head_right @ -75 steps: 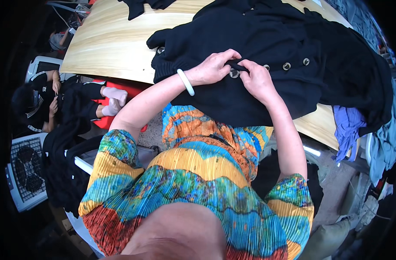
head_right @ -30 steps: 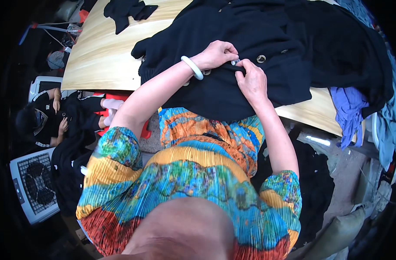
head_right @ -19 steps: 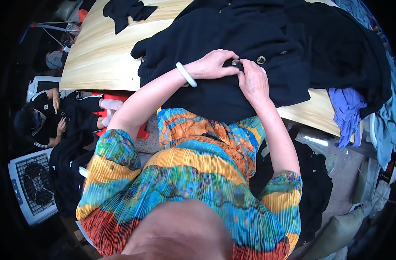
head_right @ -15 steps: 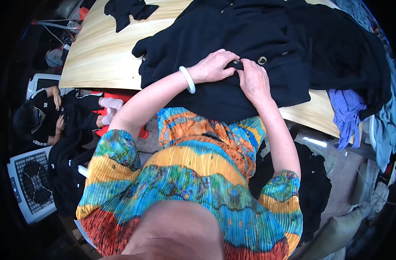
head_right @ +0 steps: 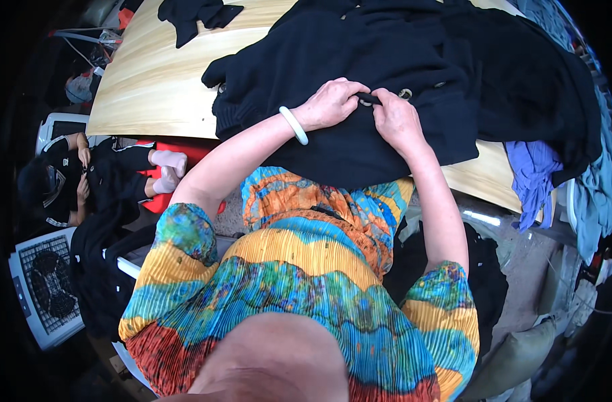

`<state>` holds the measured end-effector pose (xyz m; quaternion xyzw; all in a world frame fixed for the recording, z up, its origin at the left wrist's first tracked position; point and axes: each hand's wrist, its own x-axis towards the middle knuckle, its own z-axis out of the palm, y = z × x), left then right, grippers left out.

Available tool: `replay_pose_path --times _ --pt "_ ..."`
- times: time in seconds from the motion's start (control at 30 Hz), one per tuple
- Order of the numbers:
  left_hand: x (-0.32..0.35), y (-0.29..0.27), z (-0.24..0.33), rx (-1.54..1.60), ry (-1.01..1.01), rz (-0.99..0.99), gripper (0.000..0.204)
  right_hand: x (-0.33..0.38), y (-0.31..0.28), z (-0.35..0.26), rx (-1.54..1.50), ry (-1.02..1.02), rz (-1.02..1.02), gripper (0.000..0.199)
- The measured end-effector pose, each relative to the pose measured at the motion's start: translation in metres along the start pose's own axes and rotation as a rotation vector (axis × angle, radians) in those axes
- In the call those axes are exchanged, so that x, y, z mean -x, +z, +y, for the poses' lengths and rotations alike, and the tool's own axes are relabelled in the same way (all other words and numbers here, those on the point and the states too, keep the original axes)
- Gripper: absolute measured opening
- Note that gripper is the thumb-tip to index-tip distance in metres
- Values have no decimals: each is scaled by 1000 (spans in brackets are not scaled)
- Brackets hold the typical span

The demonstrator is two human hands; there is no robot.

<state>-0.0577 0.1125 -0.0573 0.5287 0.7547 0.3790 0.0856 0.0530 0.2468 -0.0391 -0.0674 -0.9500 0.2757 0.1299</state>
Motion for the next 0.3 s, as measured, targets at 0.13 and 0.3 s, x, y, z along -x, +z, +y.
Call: replay_pose_path --times 0.13,0.3 --pt "-2 -5 -4 72 7 -47 26 -6 -10 -1 -111 48 -108 19" --pt "-7 -13 -11 139 -28 -131 21 -12 -16 -1 -185 64 -245 18"
